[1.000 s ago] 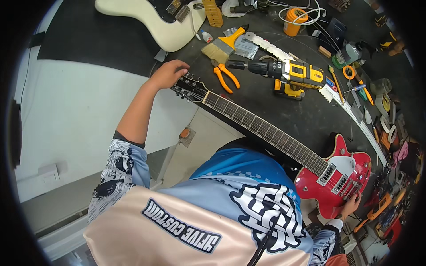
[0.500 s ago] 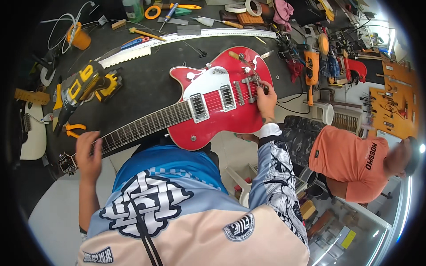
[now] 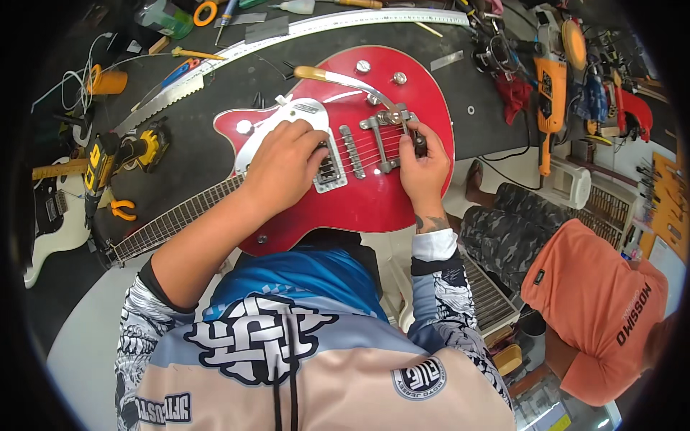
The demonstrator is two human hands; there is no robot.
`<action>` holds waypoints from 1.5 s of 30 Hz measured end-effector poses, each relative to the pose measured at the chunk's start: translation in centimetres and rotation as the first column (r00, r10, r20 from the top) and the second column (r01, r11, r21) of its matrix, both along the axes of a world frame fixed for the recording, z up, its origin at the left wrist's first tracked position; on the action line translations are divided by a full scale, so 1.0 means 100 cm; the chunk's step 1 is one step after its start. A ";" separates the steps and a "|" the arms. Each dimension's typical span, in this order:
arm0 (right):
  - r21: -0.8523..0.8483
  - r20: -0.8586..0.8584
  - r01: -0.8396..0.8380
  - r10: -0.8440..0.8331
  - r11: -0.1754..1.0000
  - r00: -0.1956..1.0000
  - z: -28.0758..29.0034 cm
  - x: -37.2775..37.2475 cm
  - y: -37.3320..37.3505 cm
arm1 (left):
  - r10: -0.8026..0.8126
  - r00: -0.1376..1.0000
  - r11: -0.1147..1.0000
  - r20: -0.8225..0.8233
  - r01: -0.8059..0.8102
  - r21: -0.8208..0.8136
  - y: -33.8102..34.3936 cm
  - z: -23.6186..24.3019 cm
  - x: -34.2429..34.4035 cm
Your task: The person strings a red electric guitar by threading a string through the bridge and tremolo tailpiece, pulling it up to the headstock, wrapping it around a tuning peg, and tightening it using a power drill with a peg winder attachment.
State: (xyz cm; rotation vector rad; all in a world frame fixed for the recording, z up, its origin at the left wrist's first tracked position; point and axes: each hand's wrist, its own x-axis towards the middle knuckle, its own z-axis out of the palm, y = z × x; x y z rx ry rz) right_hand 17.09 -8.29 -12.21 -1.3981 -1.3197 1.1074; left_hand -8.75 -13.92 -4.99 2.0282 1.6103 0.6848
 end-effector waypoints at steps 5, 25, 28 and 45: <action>0.039 0.206 -0.013 0.005 0.999 0.979 -0.005 0.005 -0.001 | 0.043 0.999 0.999 0.009 -0.043 -0.020 0.005 -0.002 0.015; 0.051 0.150 -0.063 0.055 0.997 0.987 -0.003 0.003 0.001 | 0.122 0.992 0.993 -0.044 -0.122 0.003 -0.012 0.009 0.008; 0.026 0.164 -0.069 0.064 0.997 0.984 0.000 0.004 -0.001 | 0.072 0.997 0.997 -0.039 -0.072 0.010 -0.001 0.011 0.022; 0.076 0.184 -0.077 0.062 0.994 0.981 0.002 0.002 0.000 | -0.074 0.928 0.996 -0.364 0.088 0.021 0.006 0.000 0.046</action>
